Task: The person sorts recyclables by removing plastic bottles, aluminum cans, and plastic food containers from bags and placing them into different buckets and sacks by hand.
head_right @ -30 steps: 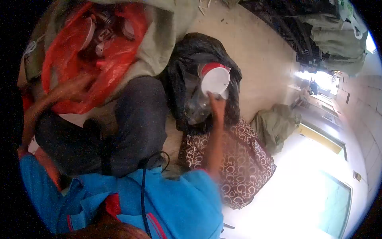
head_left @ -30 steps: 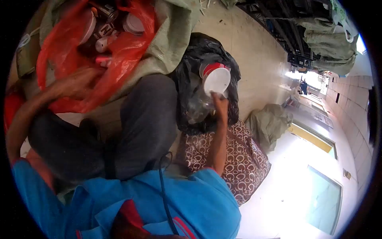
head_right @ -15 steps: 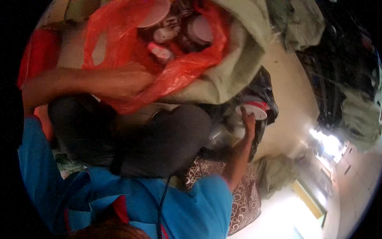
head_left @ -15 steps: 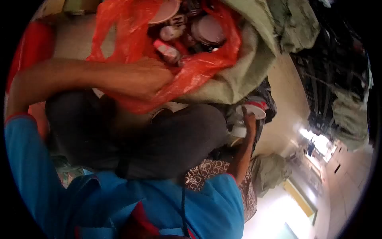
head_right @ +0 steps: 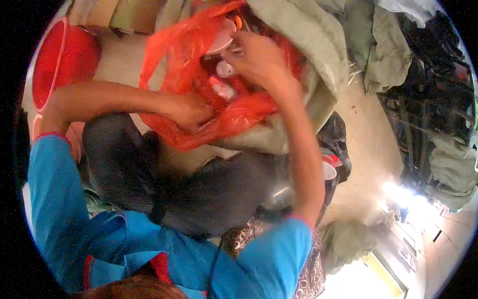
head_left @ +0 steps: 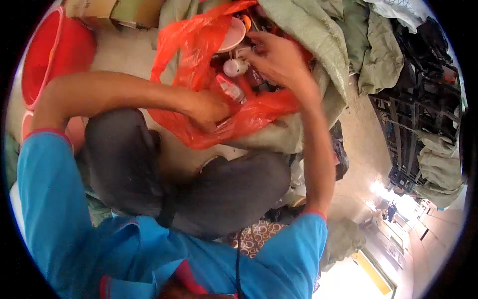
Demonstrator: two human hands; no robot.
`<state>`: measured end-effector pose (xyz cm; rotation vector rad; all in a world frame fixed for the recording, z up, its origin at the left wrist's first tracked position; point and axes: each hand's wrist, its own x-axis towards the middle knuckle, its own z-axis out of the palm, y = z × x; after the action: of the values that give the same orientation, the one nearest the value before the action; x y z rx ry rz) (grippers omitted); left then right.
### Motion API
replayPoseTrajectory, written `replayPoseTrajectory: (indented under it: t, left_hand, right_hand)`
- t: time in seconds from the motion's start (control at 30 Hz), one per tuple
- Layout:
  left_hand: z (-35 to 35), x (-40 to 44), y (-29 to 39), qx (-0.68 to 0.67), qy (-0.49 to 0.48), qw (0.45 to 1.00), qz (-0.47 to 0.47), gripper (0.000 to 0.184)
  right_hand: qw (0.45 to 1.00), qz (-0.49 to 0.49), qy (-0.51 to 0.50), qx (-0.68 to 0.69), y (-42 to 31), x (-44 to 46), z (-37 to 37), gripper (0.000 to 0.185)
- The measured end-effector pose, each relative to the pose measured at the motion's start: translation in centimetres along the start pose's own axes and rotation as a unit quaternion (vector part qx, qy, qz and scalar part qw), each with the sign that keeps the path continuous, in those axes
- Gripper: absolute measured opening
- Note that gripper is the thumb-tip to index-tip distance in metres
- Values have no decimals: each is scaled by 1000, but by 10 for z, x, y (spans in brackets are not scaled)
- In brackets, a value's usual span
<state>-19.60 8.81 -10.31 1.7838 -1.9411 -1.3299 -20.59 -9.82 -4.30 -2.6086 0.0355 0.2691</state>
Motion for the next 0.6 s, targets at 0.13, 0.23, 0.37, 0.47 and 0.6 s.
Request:
replayPoseTrajectory:
  t: [0.13, 0.23, 0.37, 0.47, 0.6]
  left_hand:
    - [7, -2, -23, -29, -16, 999, -18, 30]
    - [-6, -13, -18, -63, 30, 998, -4, 28]
    - [-2, 1, -46, -124, 88, 988, 30, 32]
    - [-12, 7, -66, -121, 152, 981, -6, 38]
    - [-40, 21, -71, -176, 128, 970, -111, 42]
  right_hand:
    - [995, 99, -7, -13, 35, 72, 90, 55]
    - [981, 167, 41, -85, 53, 73, 118, 50]
    - [955, 284, 20, -89, 58, 22, 73, 55]
    - [957, 184, 92, -202, 144, -27, 80, 47]
    - [932, 140, 197, -271, 167, -40, 61, 32]
